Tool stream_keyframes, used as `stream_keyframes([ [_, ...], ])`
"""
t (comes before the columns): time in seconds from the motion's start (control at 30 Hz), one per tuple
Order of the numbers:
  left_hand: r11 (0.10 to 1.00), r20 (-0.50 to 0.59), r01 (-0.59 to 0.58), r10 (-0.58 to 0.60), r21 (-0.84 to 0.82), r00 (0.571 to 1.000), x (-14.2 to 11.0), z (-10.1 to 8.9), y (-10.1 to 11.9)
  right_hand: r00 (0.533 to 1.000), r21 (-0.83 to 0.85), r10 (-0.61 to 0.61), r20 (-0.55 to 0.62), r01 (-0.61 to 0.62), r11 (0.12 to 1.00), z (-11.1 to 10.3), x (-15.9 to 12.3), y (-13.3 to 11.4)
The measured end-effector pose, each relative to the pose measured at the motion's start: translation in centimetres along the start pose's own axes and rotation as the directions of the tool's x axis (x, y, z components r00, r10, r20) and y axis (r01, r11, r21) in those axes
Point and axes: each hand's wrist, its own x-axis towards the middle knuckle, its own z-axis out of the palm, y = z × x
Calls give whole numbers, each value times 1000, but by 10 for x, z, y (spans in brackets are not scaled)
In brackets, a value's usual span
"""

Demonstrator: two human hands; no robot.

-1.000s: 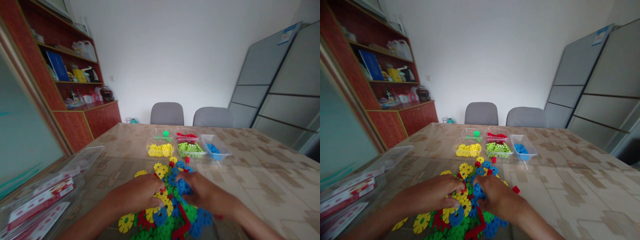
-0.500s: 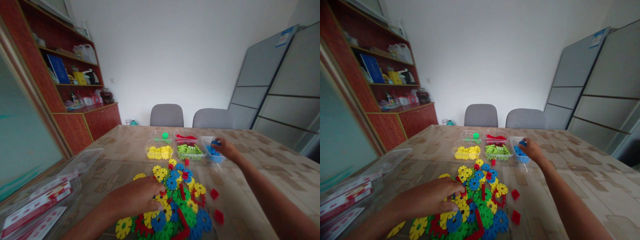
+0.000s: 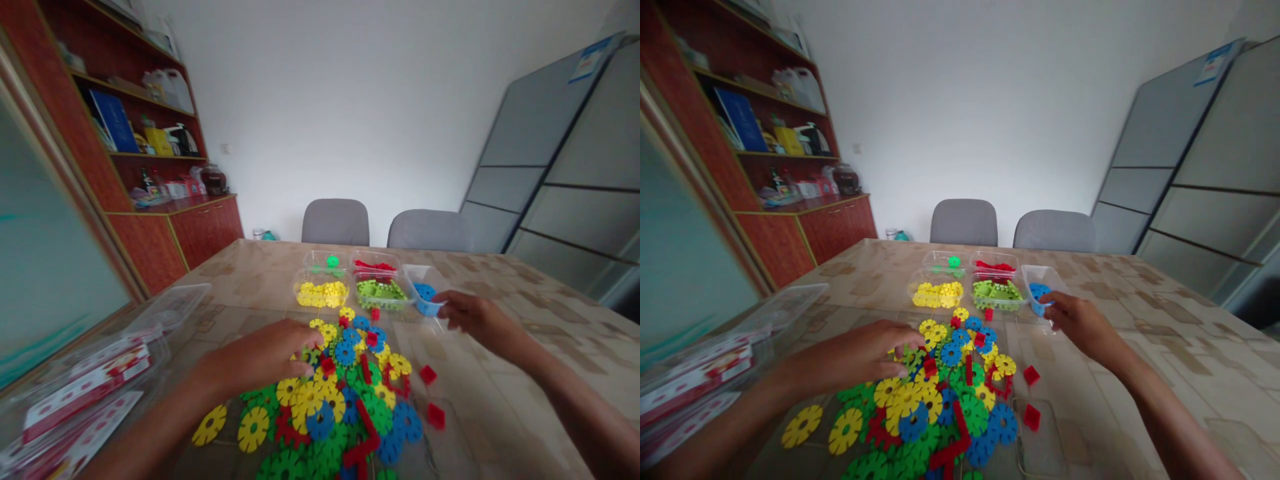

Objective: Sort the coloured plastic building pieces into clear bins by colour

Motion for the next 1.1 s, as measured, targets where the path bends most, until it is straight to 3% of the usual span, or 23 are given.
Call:
stream_keyframes([
  [0.07, 1000, 44, -3, 3, 3, 999, 1, 5, 0, 982, -34, -42, 186, 49, 998, 7, -22, -12],
  [0.17, 999, 41, -20, 18, 44, 999, 4, 17, -4, 913, -59, -67, 401, 98, 993, 18, -50, -40],
  [0.27, 996, 42, -11, 8, 83, 999, 8, 28, -5, 846, 21, -146, 512, 157, 987, 30, -64, -72],
  [0.43, 997, 80, -57, 53, 48, 995, 13, 28, 4, 830, 135, -270, 488, 234, 963, 54, -59, -92],
  [0.63, 995, -46, -88, 90, 44, 995, 18, 30, 0, 871, 77, -334, 361, 329, 941, 55, -41, -85],
  [0.8, 993, -1, -95, 95, 76, 995, 23, 42, 1, 794, 157, -438, 421, 412, 898, 56, -26, -97],
  [0.97, 991, -9, -66, 68, 120, 998, 27, 45, 3, 788, 111, -490, 372, 486, 867, 88, -22, -107],
  [1.1, 991, -49, -58, 64, 120, 997, 28, 43, 1, 840, 9, -437, 320, 459, 888, 112, -22, -103],
])
